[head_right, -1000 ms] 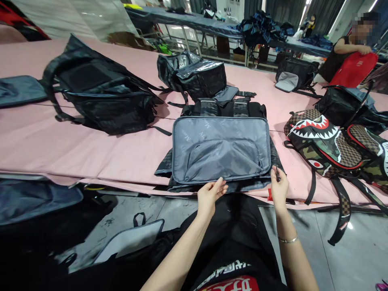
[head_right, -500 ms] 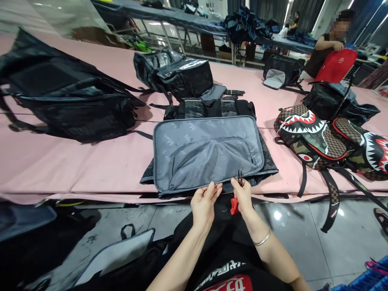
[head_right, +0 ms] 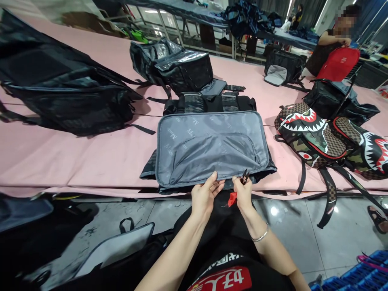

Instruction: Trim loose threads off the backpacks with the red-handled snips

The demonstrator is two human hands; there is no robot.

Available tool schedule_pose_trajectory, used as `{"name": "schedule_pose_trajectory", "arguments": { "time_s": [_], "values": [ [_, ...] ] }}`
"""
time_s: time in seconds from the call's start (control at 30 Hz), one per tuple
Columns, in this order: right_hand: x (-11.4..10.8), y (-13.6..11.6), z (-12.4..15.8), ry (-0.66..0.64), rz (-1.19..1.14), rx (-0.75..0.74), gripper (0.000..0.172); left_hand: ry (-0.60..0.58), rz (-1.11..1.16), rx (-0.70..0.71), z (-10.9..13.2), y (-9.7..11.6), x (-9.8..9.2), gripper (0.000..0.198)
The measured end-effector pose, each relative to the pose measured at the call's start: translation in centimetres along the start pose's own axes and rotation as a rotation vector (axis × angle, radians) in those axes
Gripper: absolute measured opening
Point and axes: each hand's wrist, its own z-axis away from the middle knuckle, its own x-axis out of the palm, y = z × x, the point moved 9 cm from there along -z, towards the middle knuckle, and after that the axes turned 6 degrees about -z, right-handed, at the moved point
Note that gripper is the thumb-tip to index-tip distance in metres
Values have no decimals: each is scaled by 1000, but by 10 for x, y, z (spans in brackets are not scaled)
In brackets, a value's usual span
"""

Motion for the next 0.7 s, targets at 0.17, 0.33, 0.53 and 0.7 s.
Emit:
{"name": "schedule_pose_trajectory", "arguments": {
  "time_s": [0.17, 0.33, 0.53, 0.7],
  "values": [
    [-13, -19, 10, -70, 289, -70, 25, -5, 60, -41, 4, -6, -1, 36],
    [-24, -47, 36, -160, 634, -259, 23, -31, 44, -33, 8, -10, -1, 37],
    [-8, -82, 41, -263, 933, -629, 20, -59, 22, -33, 6, -14, -3, 40],
    [7, -90, 22, -397, 1030, -717, 19, -48, 13, -6, 3, -11, -3, 42]
  ]
}}
